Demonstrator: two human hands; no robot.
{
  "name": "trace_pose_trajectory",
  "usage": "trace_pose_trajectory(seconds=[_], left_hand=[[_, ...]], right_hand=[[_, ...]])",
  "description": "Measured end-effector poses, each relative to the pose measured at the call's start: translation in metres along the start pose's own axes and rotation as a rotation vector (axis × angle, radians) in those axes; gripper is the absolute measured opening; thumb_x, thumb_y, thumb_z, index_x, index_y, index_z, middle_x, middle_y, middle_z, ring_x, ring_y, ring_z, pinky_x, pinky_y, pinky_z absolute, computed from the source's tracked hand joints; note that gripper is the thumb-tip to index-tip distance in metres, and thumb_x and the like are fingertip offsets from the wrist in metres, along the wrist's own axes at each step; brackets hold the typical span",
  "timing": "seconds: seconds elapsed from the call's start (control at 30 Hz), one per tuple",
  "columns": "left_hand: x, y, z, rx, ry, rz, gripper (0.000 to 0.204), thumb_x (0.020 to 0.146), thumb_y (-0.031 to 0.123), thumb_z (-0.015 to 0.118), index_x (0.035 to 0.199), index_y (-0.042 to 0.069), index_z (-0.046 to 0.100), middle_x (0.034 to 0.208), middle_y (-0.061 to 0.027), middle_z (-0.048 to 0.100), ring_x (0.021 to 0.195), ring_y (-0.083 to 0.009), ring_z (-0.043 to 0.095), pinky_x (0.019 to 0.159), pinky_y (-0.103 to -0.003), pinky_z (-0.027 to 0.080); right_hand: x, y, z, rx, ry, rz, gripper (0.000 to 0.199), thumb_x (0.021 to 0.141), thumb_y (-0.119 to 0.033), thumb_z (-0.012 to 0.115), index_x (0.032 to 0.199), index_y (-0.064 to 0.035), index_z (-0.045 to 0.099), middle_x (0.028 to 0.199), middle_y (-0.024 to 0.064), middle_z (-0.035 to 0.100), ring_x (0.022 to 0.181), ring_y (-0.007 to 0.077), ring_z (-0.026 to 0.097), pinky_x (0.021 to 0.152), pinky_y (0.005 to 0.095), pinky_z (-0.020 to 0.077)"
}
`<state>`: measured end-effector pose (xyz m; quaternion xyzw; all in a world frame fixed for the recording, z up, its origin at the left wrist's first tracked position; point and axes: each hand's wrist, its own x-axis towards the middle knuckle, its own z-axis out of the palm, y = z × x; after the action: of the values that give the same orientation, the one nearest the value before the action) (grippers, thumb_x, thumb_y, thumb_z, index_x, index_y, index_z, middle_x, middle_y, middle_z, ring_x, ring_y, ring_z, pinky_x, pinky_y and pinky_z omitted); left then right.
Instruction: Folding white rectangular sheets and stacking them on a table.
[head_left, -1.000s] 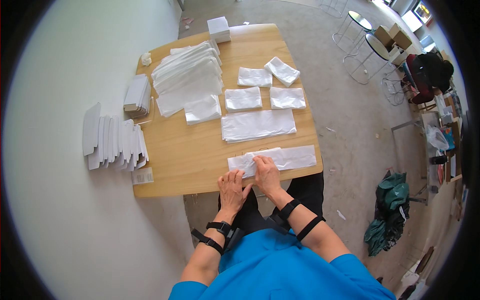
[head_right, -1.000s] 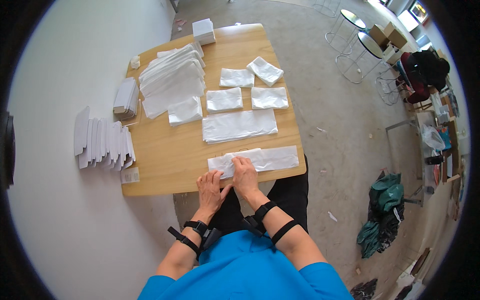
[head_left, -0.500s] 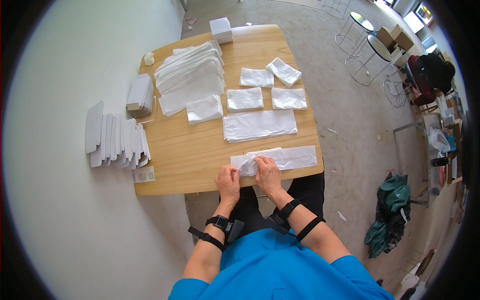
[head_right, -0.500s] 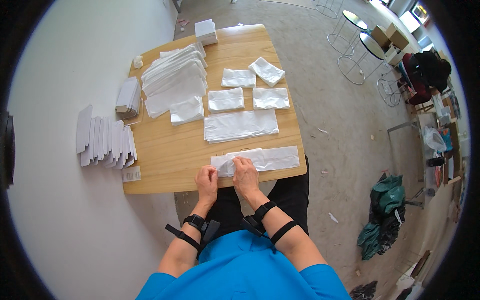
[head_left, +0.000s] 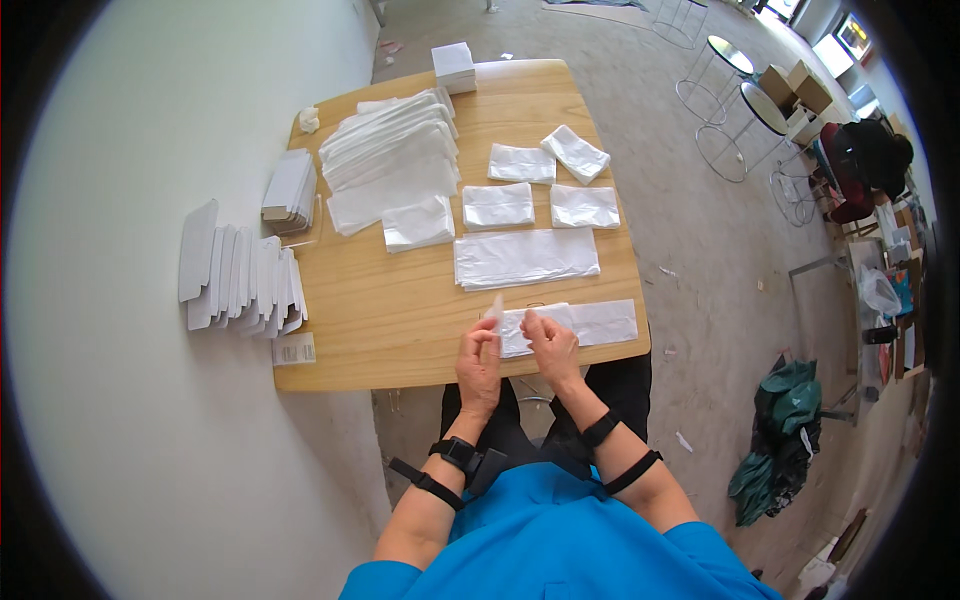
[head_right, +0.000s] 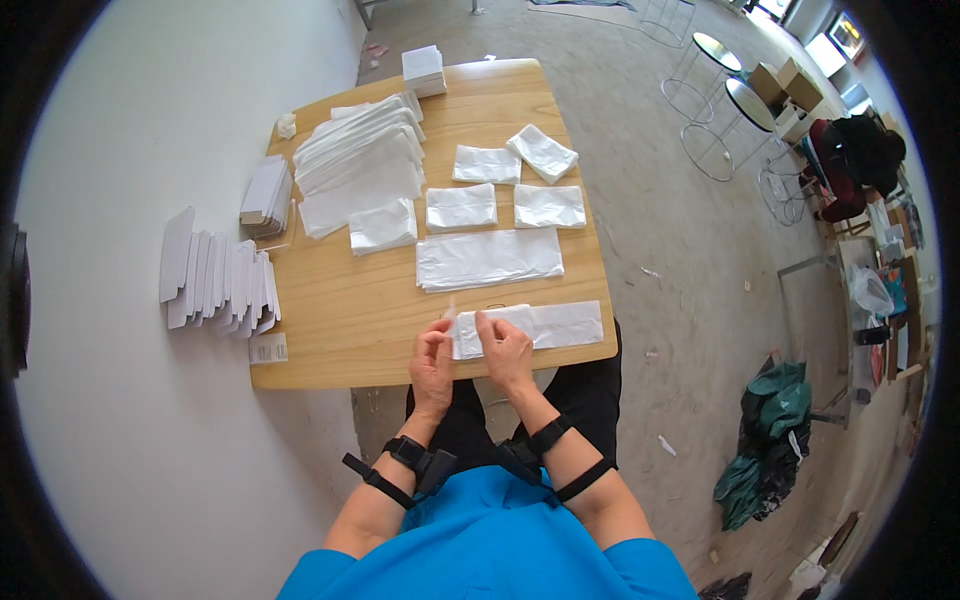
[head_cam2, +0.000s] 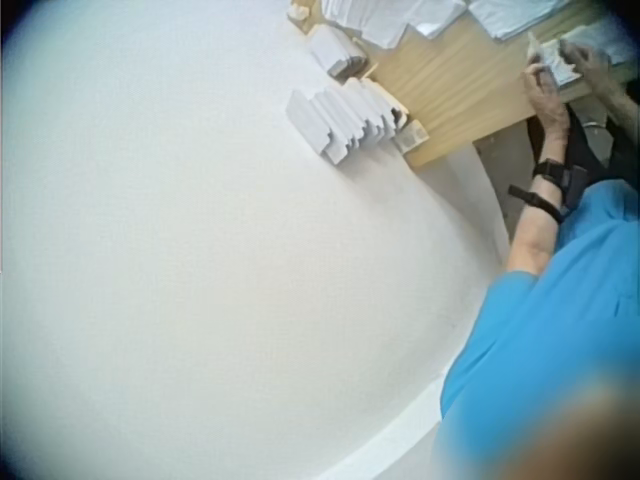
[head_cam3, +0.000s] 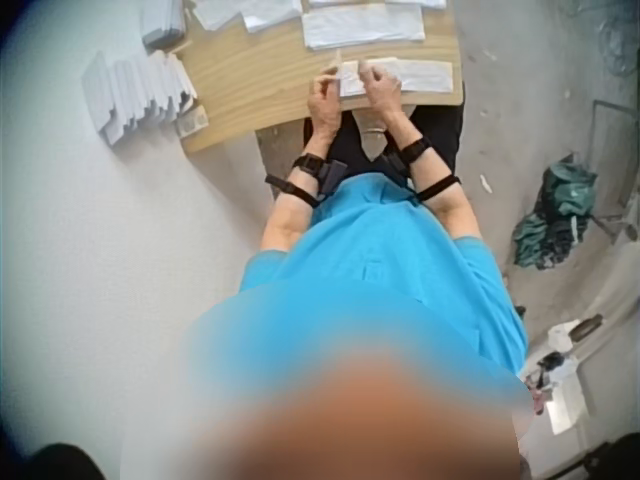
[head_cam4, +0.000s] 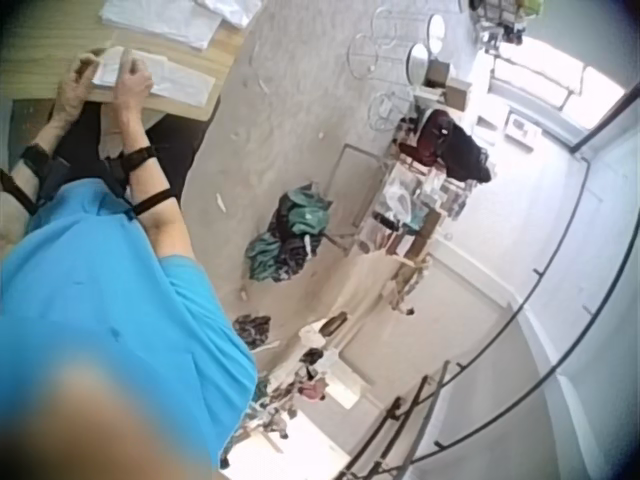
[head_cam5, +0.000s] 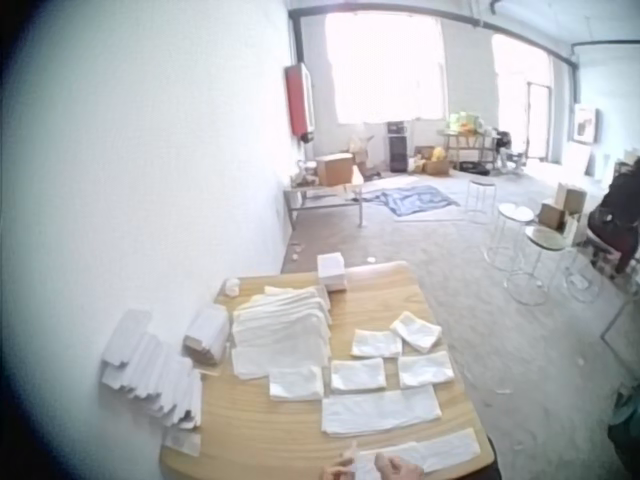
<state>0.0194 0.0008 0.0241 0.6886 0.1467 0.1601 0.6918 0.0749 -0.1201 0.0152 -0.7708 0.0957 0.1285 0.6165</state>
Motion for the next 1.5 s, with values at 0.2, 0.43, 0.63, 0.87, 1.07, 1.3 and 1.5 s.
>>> trace_pose_trajectory(seconds=[0.2,0.43,0.63,0.87,1.07,1.3,1.5], left_hand=[[-0.004,0.015,0.018,0.497,-0.275,0.376,0.013,0.086,0.01,0.061,0.097,0.004,0.064,0.117,-0.0115,0.061,0.112,-0.031,0.054,0.099,-0.04,0.04],[-0.005,-0.013,0.0,0.793,-0.156,0.347,0.02,0.088,0.014,0.059,0.105,0.005,0.065,0.113,-0.0039,0.063,0.103,-0.0249,0.055,0.09,-0.038,0.042],[0.0,-0.022,-0.003,0.87,-0.191,0.327,0.02,0.088,0.014,0.058,0.104,0.005,0.066,0.113,-0.003,0.063,0.101,-0.0248,0.055,0.089,-0.038,0.043],[0.003,-0.021,0.003,0.903,-0.178,0.303,0.019,0.086,0.011,0.06,0.102,0.004,0.066,0.111,-0.0059,0.063,0.101,-0.0274,0.055,0.088,-0.039,0.044],[-0.001,-0.024,0.002,0.951,-0.162,0.316,0.022,0.084,0.012,0.061,0.105,0.006,0.065,0.114,-0.004,0.061,0.102,-0.026,0.055,0.089,-0.039,0.042],[0.001,-0.016,-0.001,0.918,-0.152,0.264,0.032,0.083,0.01,0.061,0.115,0.01,0.06,0.125,-0.0038,0.055,0.106,-0.0257,0.052,0.09,-0.039,0.041],[0.01,-0.006,0.002,1.203,-0.477,0.469,0.065,0.085,0.031,0.064,0.139,0.005,0.04,0.151,-0.0091,0.031,0.14,-0.0292,0.025,0.115,-0.047,0.016]], right_hand=[[0.012,0.014,-0.023,-0.153,0.136,0.029,0.03,0.08,-0.028,0.068,0.076,0.002,0.065,0.061,0.0108,0.061,0.058,0.0169,0.059,0.057,0.0346,0.0467],[0.02,0.022,-0.037,-0.292,0.284,-0.035,0.029,0.08,-0.025,0.066,0.073,0.0023,0.062,0.064,0.0157,0.063,0.06,0.0278,0.062,0.061,0.0384,0.0477],[0.023,0.025,-0.039,-0.362,0.257,-0.067,0.028,0.08,-0.024,0.065,0.073,0.0025,0.061,0.066,0.0181,0.062,0.062,0.0324,0.063,0.061,0.041,0.0474],[0.031,0.033,-0.046,-0.461,0.255,-0.128,0.027,0.077,-0.022,0.068,0.073,0.0027,0.06,0.065,0.0179,0.061,0.062,0.0322,0.062,0.062,0.0418,0.0473],[0.03,0.021,-0.056,-0.336,0.298,-0.234,0.02,0.076,-0.011,0.071,0.088,0.0011,0.061,0.079,0.0149,0.065,0.068,0.0268,0.064,0.063,0.0357,0.0499],[0.025,0.025,-0.092,-0.115,0.401,-0.25,0.011,0.086,-0.002,0.059,0.096,0.0015,0.062,0.081,0.0086,0.066,0.073,0.0162,0.066,0.066,0.0281,0.0521],[0.01,0.021,-0.09,-0.057,0.266,-0.244,0.013,0.086,0.002,0.054,0.095,0.0018,0.063,0.082,0.0091,0.066,0.074,0.0163,0.067,0.067,0.0282,0.0519]])
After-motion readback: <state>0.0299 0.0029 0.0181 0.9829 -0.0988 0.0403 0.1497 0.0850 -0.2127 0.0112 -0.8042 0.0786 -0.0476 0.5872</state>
